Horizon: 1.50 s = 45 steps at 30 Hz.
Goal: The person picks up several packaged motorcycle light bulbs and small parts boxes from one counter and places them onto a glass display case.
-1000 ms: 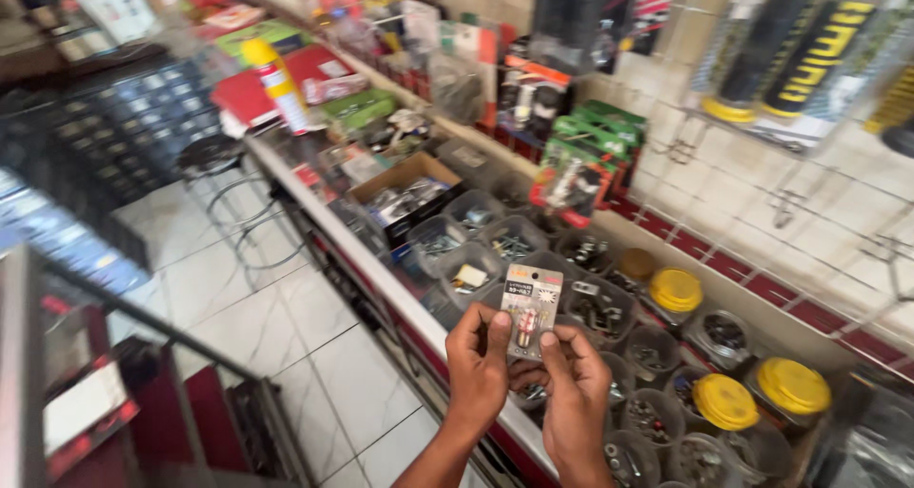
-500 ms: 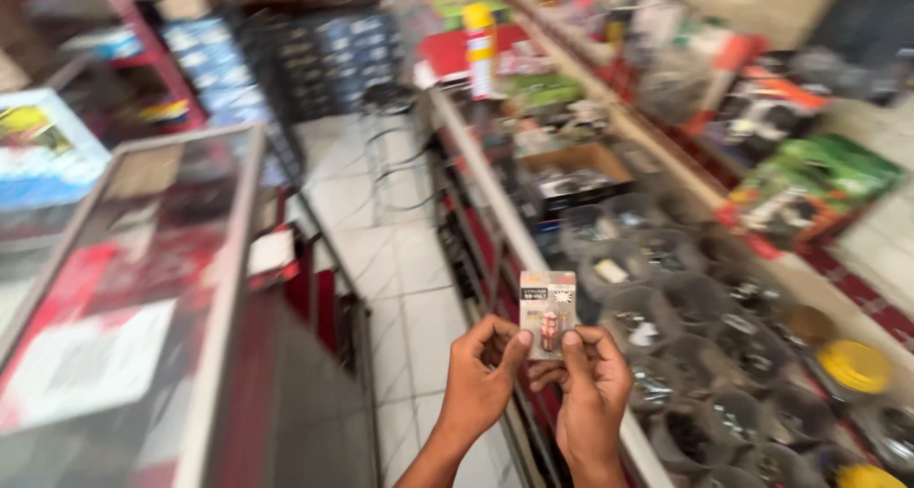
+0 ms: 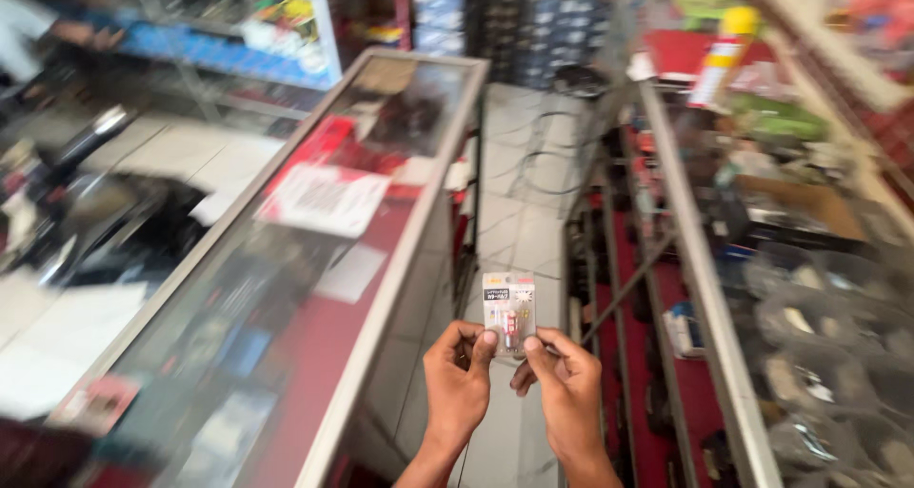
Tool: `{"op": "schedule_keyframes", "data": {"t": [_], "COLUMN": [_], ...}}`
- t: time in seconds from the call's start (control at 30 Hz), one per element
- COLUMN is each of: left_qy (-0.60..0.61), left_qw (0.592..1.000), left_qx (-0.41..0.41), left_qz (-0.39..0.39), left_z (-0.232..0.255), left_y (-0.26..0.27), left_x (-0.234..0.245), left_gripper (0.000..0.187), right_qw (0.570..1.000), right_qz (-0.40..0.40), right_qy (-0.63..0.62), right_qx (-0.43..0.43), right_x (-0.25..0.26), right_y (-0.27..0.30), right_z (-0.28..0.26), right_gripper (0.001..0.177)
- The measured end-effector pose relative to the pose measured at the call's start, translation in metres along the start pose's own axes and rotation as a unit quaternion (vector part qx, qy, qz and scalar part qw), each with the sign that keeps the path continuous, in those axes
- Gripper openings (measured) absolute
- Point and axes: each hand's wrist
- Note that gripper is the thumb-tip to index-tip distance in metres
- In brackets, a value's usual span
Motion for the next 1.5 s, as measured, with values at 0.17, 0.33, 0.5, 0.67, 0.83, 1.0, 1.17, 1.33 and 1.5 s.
{"op": "schedule_keyframes", "data": {"t": [0.17,0.33,0.5,0.67,0.83,1.0,1.17,1.33,1.5], "left_qy": [-0.011,-0.022,0.013,-0.135,-0.202,-0.281,-0.359,-0.398,-0.419], "left_qw": [0.994,0.974,0.944,0.895,0.849,0.818,0.792,0.780,0.768], "left_qx": [-0.008,-0.025,-0.024,0.016,0.054,0.031,0.058,0.050,-0.002], "left_qz": [0.105,0.223,0.328,0.426,0.486,0.502,0.490,0.481,0.484], "left_z": [-0.001,-0.002,0.000,0.014,0.033,0.045,0.061,0.073,0.074], "left_y": [0.014,0.020,0.017,0.017,0.004,-0.003,-0.013,-0.026,-0.040], "left_x": [0.064,0.118,0.160,0.192,0.201,0.199,0.211,0.241,0.271], "left_gripper": [0.015,0.015,0.014,0.016,0.015,0.022,0.037,0.037,0.063], "right_qw": [0.995,0.975,0.944,0.906,0.874,0.841,0.799,0.757,0.729], "right_qz": [-0.089,-0.210,-0.304,-0.396,-0.442,-0.513,-0.581,-0.632,-0.660], "right_qy": [0.000,0.010,0.021,0.035,0.061,0.075,0.059,0.054,0.066], "right_qx": [-0.046,-0.067,-0.122,-0.144,-0.192,-0.156,-0.147,-0.157,-0.170], "right_x": [-0.052,-0.104,-0.148,-0.186,-0.223,-0.254,-0.294,-0.335,-0.383], "right_y": [0.021,0.032,0.031,0.024,0.013,0.002,-0.003,-0.015,-0.010], "right_z": [0.017,0.031,0.065,0.095,0.098,0.117,0.123,0.112,0.114], "right_gripper": [0.024,0.024,0.016,0.013,0.010,0.011,0.017,0.019,0.019]}}
Point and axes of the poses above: each hand's wrist, its own y-axis away from the middle knuckle, its own x-axis out of the back of the hand, z = x × y, and after that the axes turned 7 degrees about z, right-handed
